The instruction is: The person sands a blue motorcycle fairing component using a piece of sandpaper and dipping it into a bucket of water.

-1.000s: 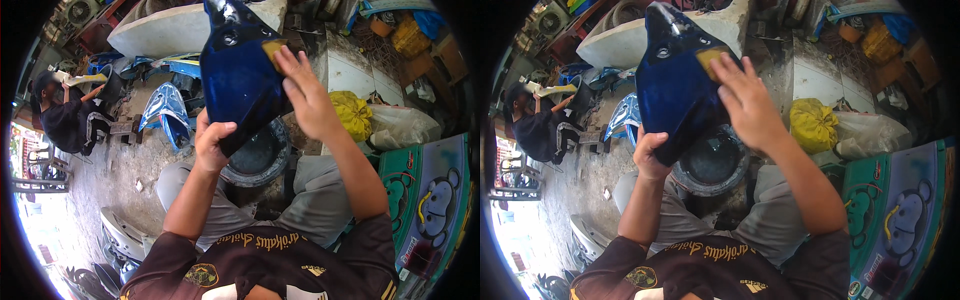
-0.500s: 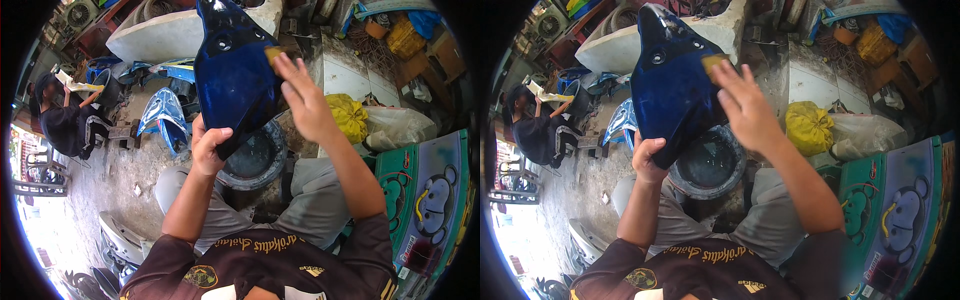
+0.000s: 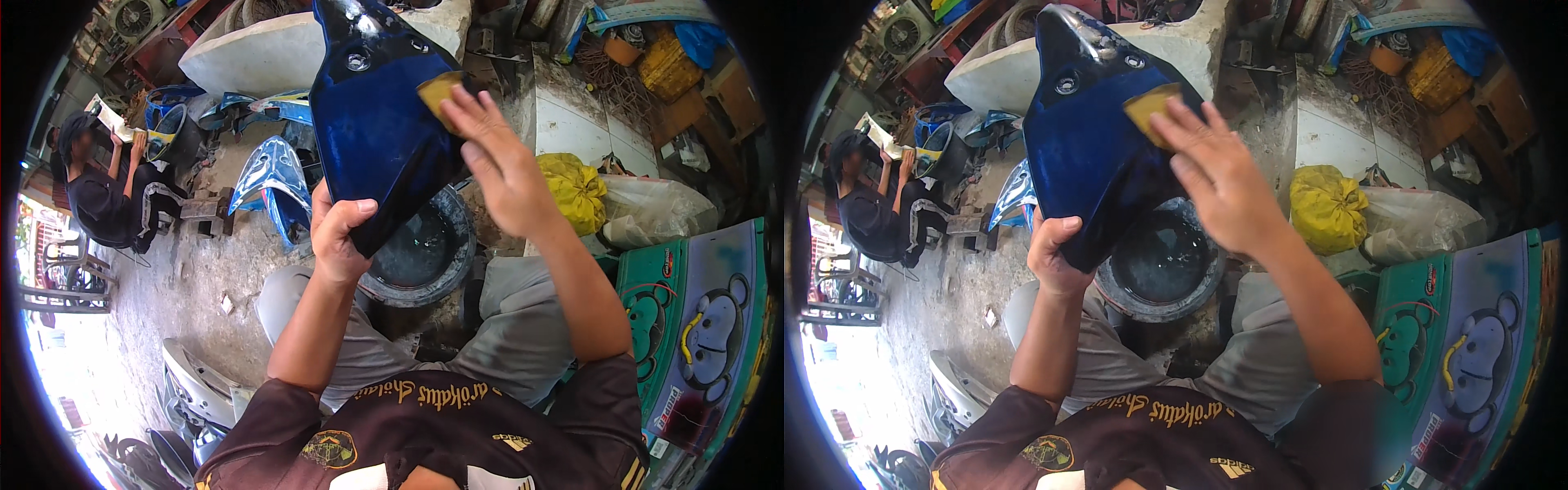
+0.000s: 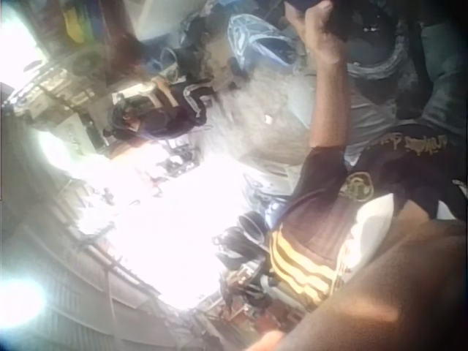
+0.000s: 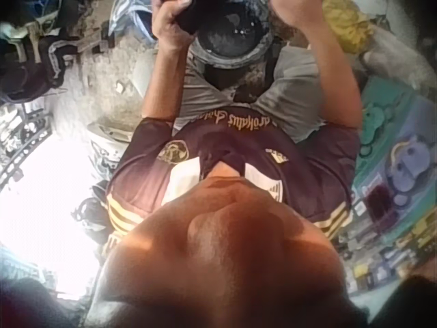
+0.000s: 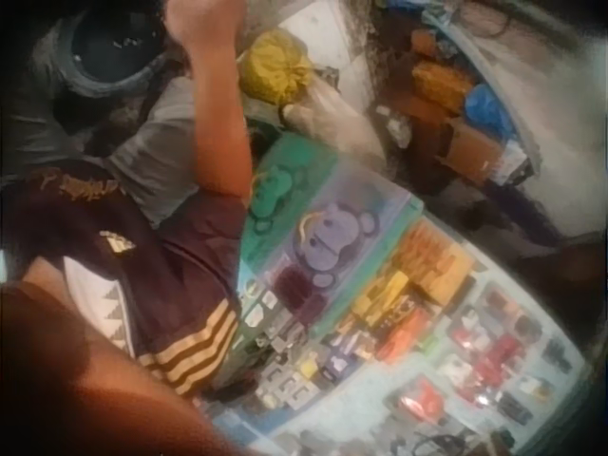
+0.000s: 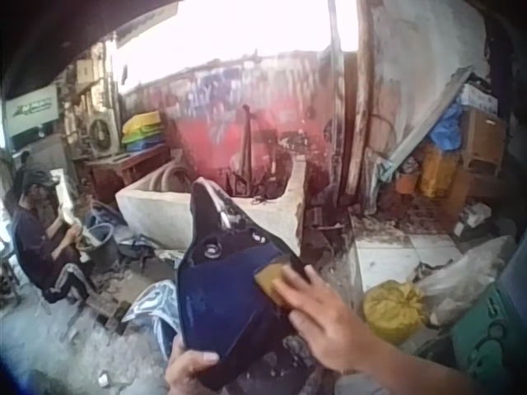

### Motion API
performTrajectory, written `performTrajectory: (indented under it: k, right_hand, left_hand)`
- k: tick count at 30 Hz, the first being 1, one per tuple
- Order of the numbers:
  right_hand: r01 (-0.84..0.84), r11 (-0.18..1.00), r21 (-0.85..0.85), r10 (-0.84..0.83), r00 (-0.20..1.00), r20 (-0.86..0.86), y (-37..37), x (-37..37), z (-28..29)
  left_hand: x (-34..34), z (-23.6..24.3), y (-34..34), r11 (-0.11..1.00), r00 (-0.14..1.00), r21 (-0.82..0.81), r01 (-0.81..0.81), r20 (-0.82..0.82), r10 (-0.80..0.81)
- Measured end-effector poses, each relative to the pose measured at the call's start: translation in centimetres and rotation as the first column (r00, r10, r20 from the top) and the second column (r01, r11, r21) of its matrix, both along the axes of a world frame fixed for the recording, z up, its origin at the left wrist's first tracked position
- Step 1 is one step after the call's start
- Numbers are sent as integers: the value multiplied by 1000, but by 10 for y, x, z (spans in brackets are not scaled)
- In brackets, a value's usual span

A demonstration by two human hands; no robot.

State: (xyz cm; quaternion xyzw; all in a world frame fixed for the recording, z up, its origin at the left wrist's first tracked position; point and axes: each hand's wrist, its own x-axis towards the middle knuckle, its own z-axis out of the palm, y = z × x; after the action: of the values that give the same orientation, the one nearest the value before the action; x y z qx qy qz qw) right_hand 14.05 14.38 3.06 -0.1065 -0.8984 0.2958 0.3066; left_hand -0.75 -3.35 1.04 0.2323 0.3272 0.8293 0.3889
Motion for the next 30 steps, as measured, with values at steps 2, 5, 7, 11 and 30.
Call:
performTrajectory:
  k: [2,5,7,11,30]
  right_hand:
    - [104,987,-120,-106,994,-12,25,2,-6]
    - [156,983,-98,-152,987,49,12,2,-4]
    - [9,999,-34,-9,1000,0,-18,-2,3]
    - [57,998,-17,-57,998,39,9,-5,2]
    - [47,993,107,-50,998,24,-33,-2,10]
  left_hand:
    - [1,-1,-1,1000,1000,14,8,-5,-8]
    - [2,-4,1,1000,1000,19,3,5,-3]
    - [-1,-5,3,1000,1000,18,-2,8,1]
    - [1,-1,2,999,999,0,-32,9,32]
    - [1,-3,3,1000,1000,-7,13,9,-13]
